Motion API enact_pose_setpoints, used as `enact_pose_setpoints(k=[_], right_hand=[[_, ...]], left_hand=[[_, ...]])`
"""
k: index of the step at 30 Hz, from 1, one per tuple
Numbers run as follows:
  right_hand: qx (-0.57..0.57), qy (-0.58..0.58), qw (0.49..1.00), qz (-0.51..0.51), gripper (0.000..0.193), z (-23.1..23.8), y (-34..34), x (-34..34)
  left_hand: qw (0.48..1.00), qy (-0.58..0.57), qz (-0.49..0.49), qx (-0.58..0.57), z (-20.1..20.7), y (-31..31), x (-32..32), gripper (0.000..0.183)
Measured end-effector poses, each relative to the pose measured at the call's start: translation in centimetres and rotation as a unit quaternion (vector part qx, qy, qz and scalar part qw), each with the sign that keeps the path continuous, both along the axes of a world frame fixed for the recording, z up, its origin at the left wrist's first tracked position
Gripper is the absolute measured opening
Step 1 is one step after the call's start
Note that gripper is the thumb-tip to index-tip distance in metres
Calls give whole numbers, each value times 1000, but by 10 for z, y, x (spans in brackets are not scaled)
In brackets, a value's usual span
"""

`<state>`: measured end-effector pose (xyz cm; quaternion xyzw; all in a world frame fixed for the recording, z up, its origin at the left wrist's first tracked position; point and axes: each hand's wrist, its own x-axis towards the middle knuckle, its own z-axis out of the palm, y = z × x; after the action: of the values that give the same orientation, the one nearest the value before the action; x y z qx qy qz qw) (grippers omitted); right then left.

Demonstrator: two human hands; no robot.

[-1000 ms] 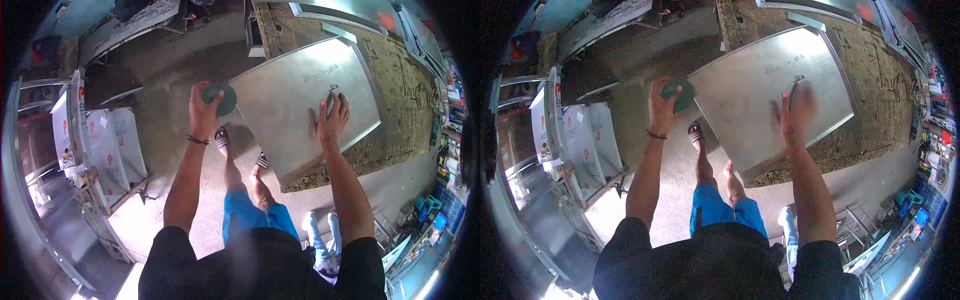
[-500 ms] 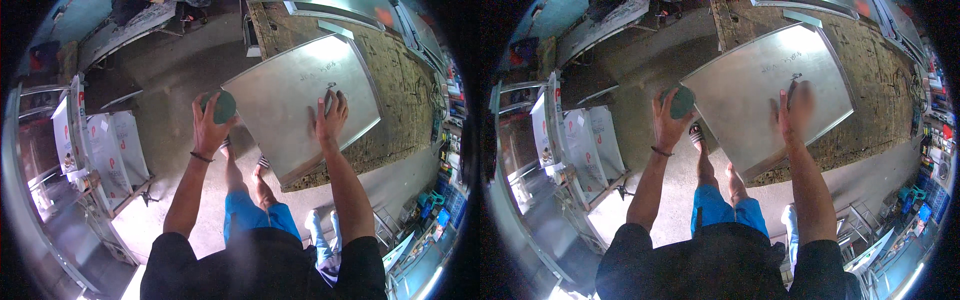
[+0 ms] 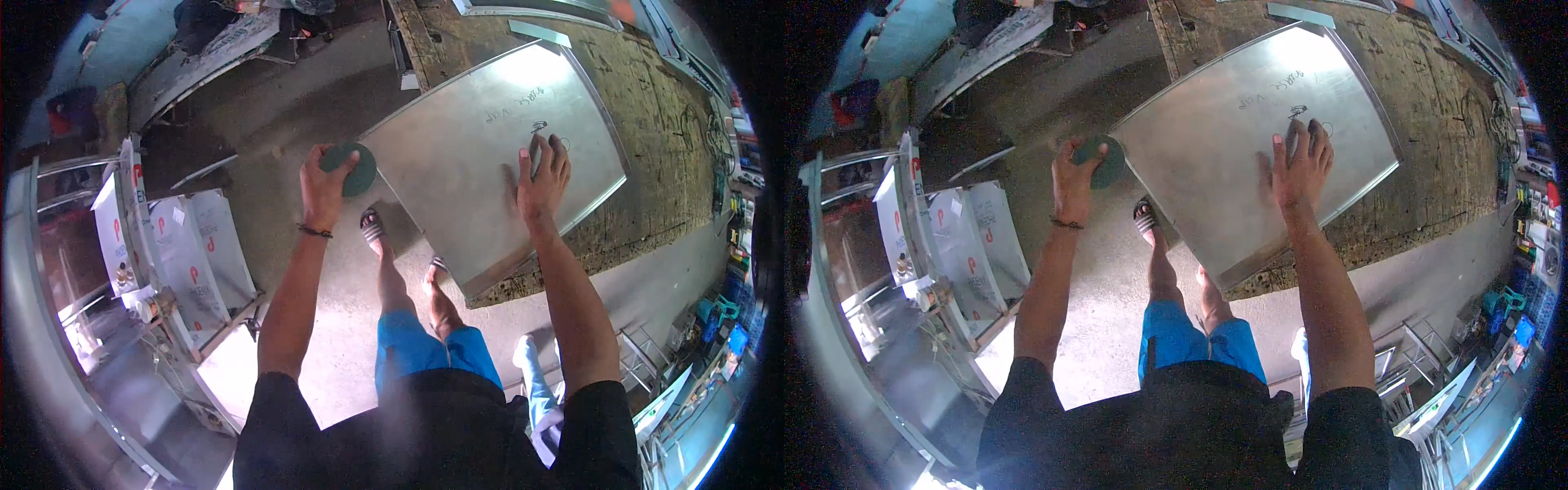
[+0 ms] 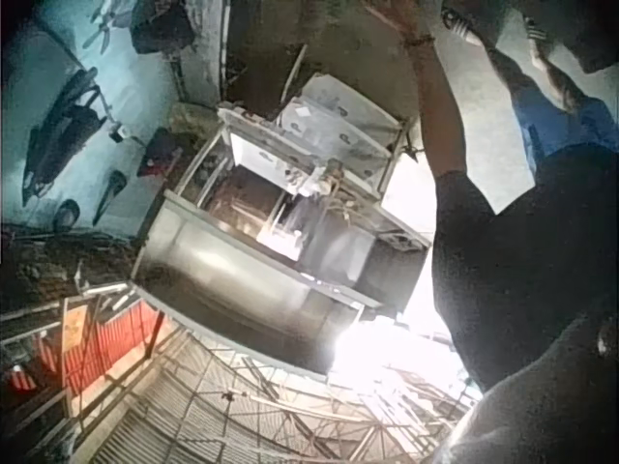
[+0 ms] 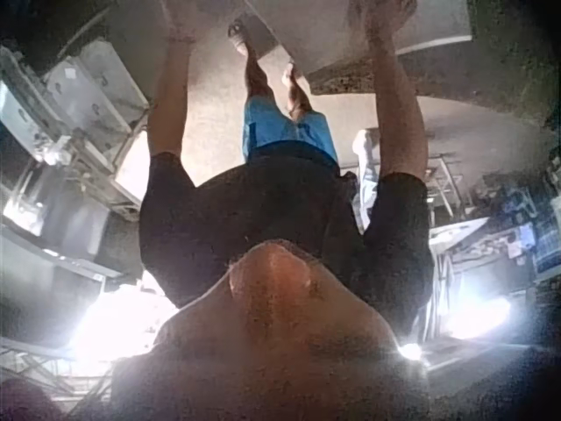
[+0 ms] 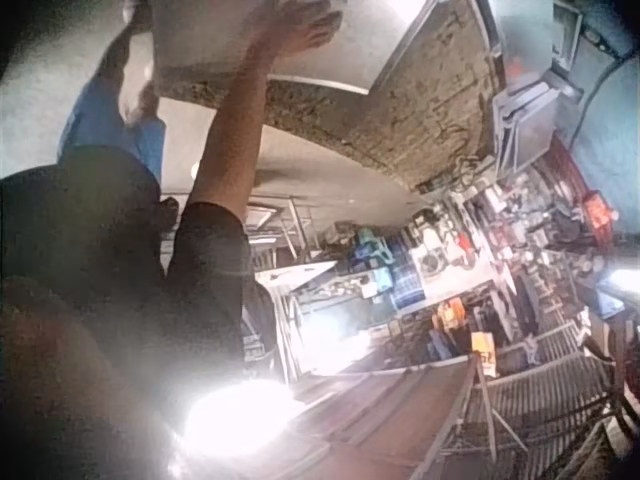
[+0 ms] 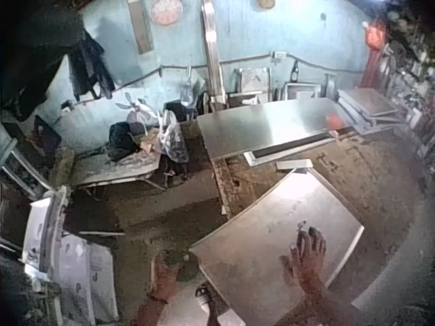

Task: Polishing the edges and surface of a rectangular metal sheet using a circular sandpaper block.

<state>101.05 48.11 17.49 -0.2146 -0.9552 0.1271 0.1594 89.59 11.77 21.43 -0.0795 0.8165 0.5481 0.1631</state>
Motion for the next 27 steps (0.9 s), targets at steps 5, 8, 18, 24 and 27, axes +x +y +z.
enact_pose_setpoints(k=[5,8,18,24,27], right_hand=[[-2,6,1000,1,54,2,2,1],[3,7,1000,-4,54,0,3,1],[4,-2,1000,-13,55,-3,3,3],[1,-7,1000,-6,55,1,0,1],[5,-5,1000,-6,55,-1,0,0]], left_hand=[[992,104,-21,-73,-1,9,7,64],[981,144,-91,-90,-23,10,43,51],[980,115,-134,-92,-18,8,30,60],[987,116,-23,-108,-4,-1,4,66],[980,118,-123,-107,-13,0,27,48]])
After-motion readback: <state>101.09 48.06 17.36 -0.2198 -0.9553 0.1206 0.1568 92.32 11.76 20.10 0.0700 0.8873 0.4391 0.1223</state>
